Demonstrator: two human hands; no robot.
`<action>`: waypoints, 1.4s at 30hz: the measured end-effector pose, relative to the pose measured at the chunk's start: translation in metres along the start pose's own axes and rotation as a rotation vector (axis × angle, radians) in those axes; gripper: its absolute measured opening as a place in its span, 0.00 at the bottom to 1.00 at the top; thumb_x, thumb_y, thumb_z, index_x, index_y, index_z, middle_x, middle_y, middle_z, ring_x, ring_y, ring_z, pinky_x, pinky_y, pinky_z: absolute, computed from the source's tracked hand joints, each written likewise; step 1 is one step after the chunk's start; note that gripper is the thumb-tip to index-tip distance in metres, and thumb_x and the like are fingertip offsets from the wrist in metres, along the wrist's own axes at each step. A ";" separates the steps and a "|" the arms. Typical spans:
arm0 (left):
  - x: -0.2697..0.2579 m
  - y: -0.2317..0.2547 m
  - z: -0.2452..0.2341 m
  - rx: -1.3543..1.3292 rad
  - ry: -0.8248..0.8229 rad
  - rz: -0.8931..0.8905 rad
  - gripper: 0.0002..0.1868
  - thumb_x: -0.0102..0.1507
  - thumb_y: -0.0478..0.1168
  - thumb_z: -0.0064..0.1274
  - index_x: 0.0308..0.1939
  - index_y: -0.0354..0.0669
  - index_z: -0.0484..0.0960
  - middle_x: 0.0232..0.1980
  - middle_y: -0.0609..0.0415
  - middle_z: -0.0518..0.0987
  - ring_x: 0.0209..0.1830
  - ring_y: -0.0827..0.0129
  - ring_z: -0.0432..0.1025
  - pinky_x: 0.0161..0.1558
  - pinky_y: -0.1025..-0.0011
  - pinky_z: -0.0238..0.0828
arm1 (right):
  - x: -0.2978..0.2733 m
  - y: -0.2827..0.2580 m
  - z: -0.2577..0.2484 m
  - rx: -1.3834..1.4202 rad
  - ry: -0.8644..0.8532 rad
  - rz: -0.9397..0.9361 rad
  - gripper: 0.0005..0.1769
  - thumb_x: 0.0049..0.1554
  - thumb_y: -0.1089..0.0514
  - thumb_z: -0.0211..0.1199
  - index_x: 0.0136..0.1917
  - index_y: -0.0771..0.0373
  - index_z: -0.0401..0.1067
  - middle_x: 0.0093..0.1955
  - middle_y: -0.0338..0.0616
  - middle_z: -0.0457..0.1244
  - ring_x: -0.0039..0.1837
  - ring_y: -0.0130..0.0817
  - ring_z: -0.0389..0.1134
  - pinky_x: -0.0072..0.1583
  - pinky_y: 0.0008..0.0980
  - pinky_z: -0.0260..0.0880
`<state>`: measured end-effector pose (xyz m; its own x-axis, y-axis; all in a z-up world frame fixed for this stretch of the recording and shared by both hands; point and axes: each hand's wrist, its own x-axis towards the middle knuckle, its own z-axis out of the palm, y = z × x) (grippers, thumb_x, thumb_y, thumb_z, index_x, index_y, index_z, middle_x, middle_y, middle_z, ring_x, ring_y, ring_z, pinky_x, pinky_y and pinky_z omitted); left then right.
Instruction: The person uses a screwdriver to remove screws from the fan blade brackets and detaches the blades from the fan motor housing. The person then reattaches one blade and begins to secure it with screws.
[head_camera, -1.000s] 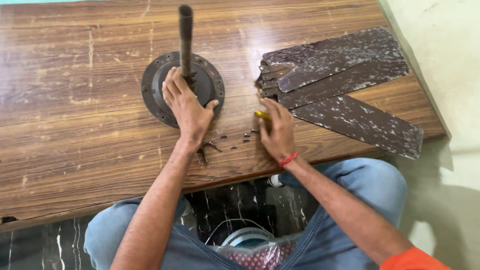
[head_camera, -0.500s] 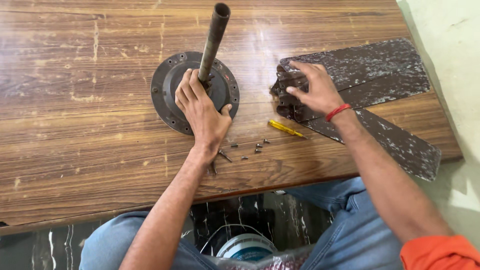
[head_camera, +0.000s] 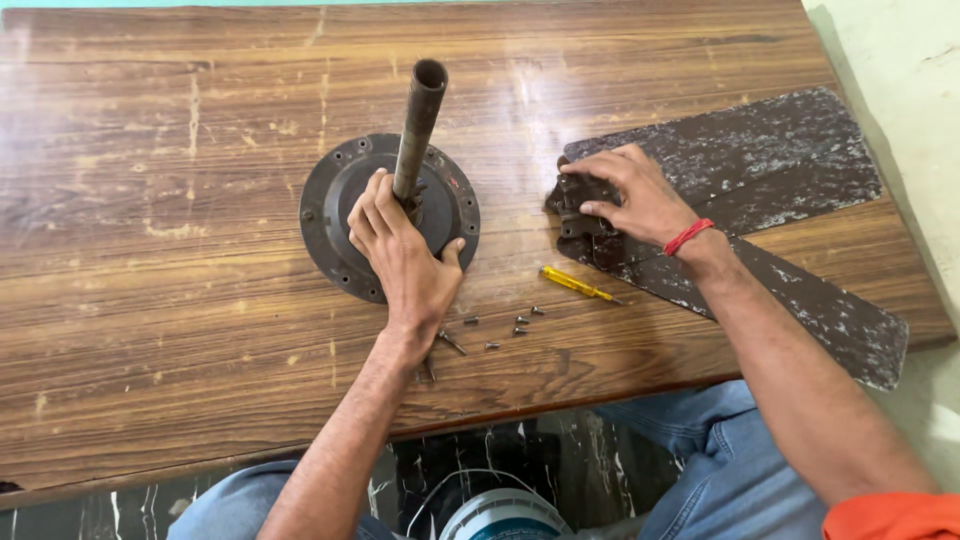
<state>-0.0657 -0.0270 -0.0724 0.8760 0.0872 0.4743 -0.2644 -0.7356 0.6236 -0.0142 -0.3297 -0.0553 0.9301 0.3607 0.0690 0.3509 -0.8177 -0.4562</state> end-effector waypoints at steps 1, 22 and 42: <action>-0.002 -0.001 0.000 -0.001 -0.005 -0.003 0.60 0.44 0.36 0.77 0.73 0.35 0.53 0.74 0.41 0.58 0.75 0.45 0.51 0.74 0.44 0.44 | -0.001 -0.001 0.000 -0.014 -0.004 -0.019 0.33 0.50 0.56 0.74 0.69 0.43 0.73 0.68 0.34 0.66 0.70 0.40 0.59 0.74 0.44 0.57; -0.006 0.018 0.013 -0.044 -0.086 0.022 0.58 0.44 0.31 0.72 0.72 0.35 0.53 0.75 0.41 0.57 0.75 0.44 0.50 0.75 0.46 0.43 | -0.025 -0.093 0.009 -0.117 0.213 -0.219 0.30 0.52 0.59 0.73 0.68 0.59 0.73 0.63 0.45 0.65 0.61 0.44 0.64 0.64 0.43 0.67; -0.006 0.011 0.013 0.004 -0.064 0.086 0.60 0.48 0.39 0.77 0.75 0.36 0.52 0.75 0.42 0.59 0.75 0.48 0.53 0.76 0.47 0.46 | -0.016 -0.077 0.051 0.001 0.249 -0.113 0.32 0.49 0.58 0.77 0.66 0.64 0.73 0.61 0.48 0.69 0.61 0.42 0.68 0.64 0.41 0.69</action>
<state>-0.0684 -0.0443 -0.0770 0.8741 -0.0193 0.4854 -0.3383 -0.7413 0.5797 -0.0619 -0.2496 -0.0663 0.8829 0.3284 0.3357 0.4544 -0.7778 -0.4342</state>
